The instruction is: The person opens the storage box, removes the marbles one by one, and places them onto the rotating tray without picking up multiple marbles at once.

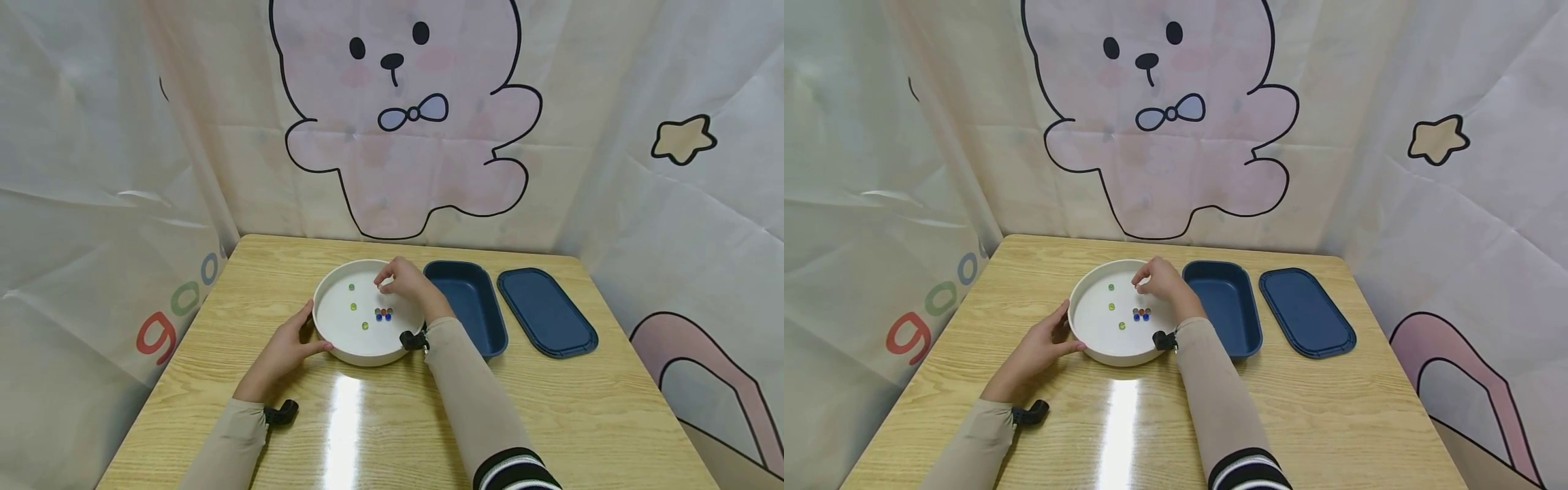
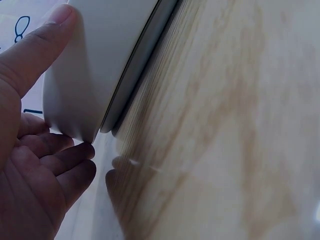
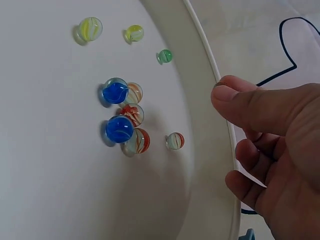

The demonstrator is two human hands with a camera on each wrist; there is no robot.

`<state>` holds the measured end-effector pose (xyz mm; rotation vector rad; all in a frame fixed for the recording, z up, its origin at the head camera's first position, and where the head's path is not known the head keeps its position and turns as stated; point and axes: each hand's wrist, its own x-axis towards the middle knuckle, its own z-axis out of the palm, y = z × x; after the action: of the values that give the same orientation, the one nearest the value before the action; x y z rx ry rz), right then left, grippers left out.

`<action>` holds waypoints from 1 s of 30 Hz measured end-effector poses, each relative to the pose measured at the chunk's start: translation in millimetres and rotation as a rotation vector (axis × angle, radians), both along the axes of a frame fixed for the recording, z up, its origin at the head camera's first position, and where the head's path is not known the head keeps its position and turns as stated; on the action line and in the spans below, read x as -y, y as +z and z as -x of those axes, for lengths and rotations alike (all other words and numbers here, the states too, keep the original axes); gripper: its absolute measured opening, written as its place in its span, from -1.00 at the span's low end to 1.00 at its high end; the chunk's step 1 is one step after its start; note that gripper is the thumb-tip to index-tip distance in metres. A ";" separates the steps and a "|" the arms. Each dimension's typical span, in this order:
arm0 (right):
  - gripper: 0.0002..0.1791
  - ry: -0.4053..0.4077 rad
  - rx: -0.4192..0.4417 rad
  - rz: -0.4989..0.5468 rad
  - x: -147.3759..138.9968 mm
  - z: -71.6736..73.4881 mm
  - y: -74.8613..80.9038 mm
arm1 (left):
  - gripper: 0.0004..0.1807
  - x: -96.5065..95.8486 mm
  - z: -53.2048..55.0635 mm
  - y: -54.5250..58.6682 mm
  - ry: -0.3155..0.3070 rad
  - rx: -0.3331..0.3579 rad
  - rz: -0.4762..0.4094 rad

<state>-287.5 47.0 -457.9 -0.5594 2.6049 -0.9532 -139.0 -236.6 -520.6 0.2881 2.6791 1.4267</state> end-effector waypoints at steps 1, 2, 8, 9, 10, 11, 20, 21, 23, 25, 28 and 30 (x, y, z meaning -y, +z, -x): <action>-0.76 0.005 0.005 -0.004 0.1 -0.3 -0.4 | 0.27 -0.1 0.1 -0.5 0.001 -0.001 0.003; -0.76 0.008 0.010 -0.009 0.0 -0.5 -0.3 | 0.27 -0.1 0.2 -0.9 0.003 -0.001 0.002; -0.74 0.016 -0.011 -0.017 -2.4 -5.2 6.4 | 0.27 0.1 0.0 -2.3 0.001 -0.004 -0.001; -0.74 0.011 -0.019 -0.010 -3.2 -6.6 8.2 | 0.27 0.1 -0.2 -2.4 0.000 -0.007 0.000; -0.75 0.002 -0.029 -0.004 -4.1 -8.4 10.2 | 0.26 0.1 0.0 -2.5 0.000 -0.009 -0.001; -0.75 -0.009 -0.037 0.005 -5.2 -10.4 12.1 | 0.26 0.1 -0.1 -2.6 0.001 -0.009 -0.001; -0.82 -0.070 -0.155 0.046 -19.7 -27.1 25.2 | 0.28 -0.5 -0.3 1.9 0.010 -0.003 0.013; -0.83 -0.071 -0.170 0.045 -21.2 -28.8 26.8 | 0.27 -0.5 -0.6 2.5 0.011 -0.003 0.013; -0.83 -0.073 -0.201 0.044 -24.3 -32.0 30.0 | 0.27 -0.5 -0.5 2.8 0.012 -0.005 0.013; -0.83 -0.074 -0.235 0.041 -27.7 -35.0 32.6 | 0.26 -0.5 -0.5 2.7 0.009 -0.008 0.016; -0.82 -0.072 -0.277 0.031 -32.0 -39.5 34.9 | 0.27 -0.7 -0.9 2.6 0.007 -0.006 0.015; -0.82 -0.068 -0.302 0.025 -34.5 -42.4 35.6 | 0.27 -0.6 -1.3 2.3 0.008 -0.005 0.018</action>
<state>-245.1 81.5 -422.3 -0.6710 2.8979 -0.9915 -137.7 -236.0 -518.2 0.2793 2.6982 1.4058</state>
